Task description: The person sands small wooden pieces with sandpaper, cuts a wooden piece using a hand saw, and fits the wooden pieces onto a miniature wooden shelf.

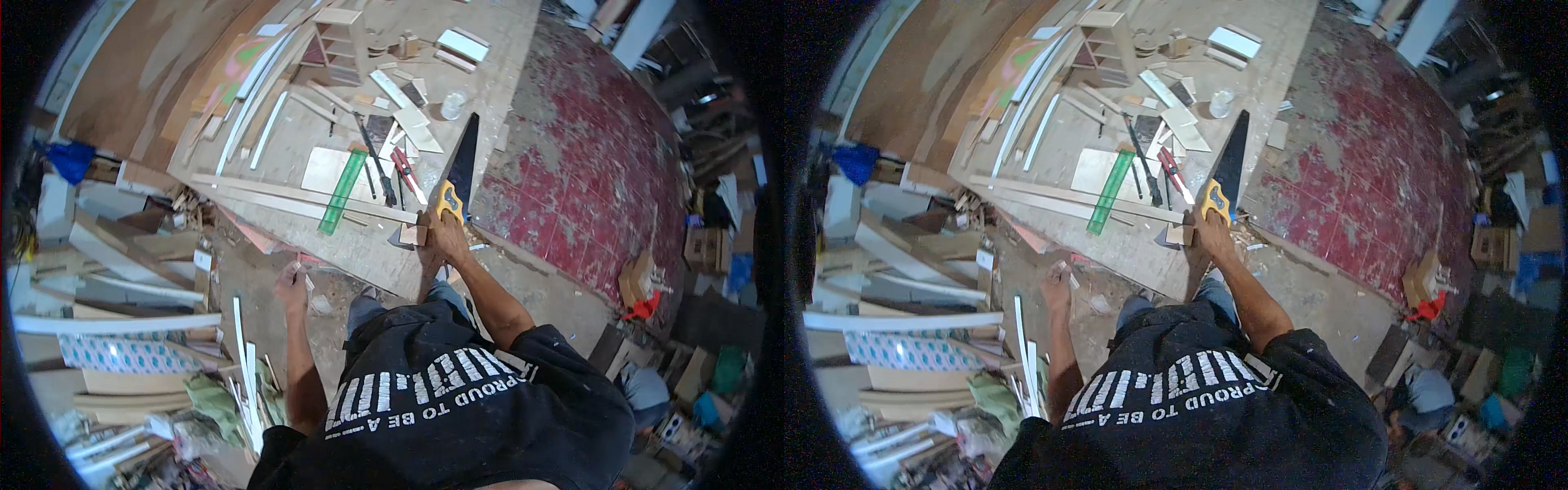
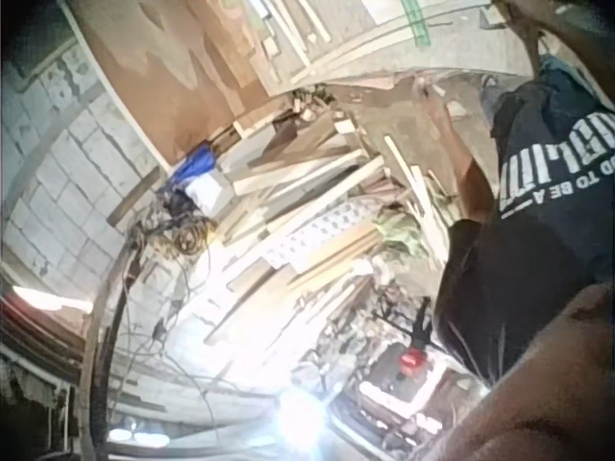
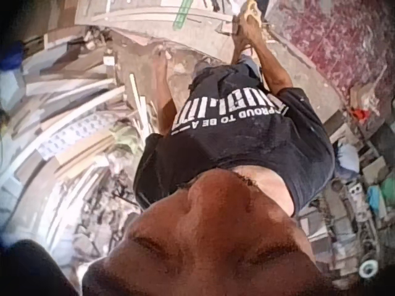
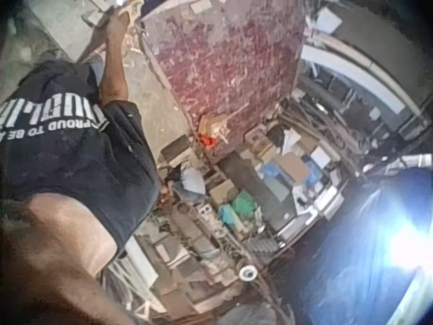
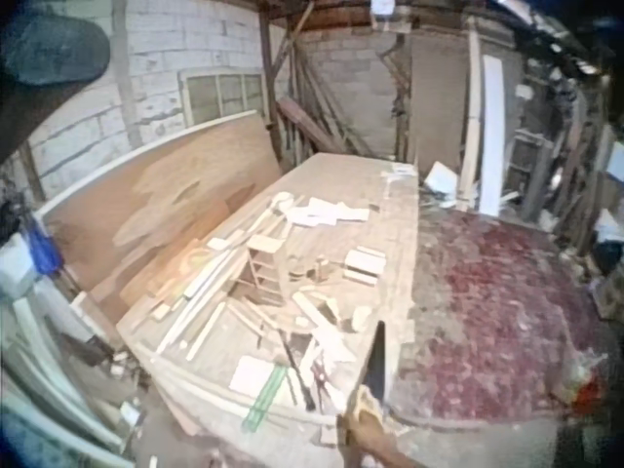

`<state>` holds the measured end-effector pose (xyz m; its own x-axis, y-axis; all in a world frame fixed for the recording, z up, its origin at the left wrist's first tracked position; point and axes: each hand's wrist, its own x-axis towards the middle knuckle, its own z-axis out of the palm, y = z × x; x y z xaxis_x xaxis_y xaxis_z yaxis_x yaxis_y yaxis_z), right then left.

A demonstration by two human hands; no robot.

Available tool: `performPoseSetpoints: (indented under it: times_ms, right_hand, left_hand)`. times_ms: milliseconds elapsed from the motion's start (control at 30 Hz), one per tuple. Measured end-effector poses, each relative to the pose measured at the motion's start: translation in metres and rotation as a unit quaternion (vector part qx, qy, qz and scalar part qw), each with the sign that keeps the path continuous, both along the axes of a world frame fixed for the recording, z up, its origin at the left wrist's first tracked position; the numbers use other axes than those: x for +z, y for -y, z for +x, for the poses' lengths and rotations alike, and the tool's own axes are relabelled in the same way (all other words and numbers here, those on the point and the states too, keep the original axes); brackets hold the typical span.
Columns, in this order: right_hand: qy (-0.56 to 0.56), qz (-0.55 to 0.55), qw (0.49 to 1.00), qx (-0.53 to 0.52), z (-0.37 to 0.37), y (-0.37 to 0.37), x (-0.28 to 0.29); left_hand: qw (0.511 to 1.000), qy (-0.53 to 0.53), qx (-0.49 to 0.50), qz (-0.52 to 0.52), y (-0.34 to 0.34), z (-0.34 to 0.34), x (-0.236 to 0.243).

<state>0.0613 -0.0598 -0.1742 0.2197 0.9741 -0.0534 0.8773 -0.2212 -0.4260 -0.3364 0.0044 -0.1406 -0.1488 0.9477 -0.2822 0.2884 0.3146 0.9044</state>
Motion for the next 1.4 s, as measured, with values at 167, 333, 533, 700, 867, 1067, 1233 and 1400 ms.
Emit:
performPoseSetpoints:
  times_ms: [167, 333, 533, 700, 867, 1067, 1233, 1400]
  right_hand:
    - [0.004, 0.041, 0.995, 0.092, -0.007, -0.008, -0.002]
    - [0.076, 0.044, 0.982, 0.167, -0.026, -0.001, 0.011]
    - [0.173, 0.030, 0.963, 0.204, -0.047, 0.004, -0.023]
    - [0.127, 0.003, 0.977, 0.171, -0.063, 0.015, -0.015]
    - [0.015, -0.032, 0.993, 0.114, -0.064, 0.014, -0.038]
    - [-0.162, 0.095, 0.977, 0.101, -0.075, 0.008, 0.029]
    - [-0.176, 0.197, 0.963, 0.055, -0.081, -0.013, 0.120]
    - [-0.058, 0.295, 0.952, 0.049, -0.081, -0.033, 0.171]
  left_hand:
    - [0.995, -0.024, 0.098, -0.014, 0.079, 0.028, -0.013]
    - [0.999, 0.008, 0.033, 0.000, 0.102, 0.065, -0.012]
    - [0.990, 0.050, -0.123, -0.036, 0.048, 0.081, 0.009]
    - [0.983, 0.032, -0.170, -0.069, -0.001, 0.090, 0.018]
    - [0.962, 0.051, -0.247, -0.101, -0.020, 0.104, 0.007]
    - [0.959, 0.009, -0.274, -0.076, -0.007, 0.115, -0.015]
    - [0.909, 0.235, -0.245, -0.243, -0.021, 0.167, 0.061]
    - [0.870, 0.354, -0.281, -0.198, -0.047, 0.186, 0.092]
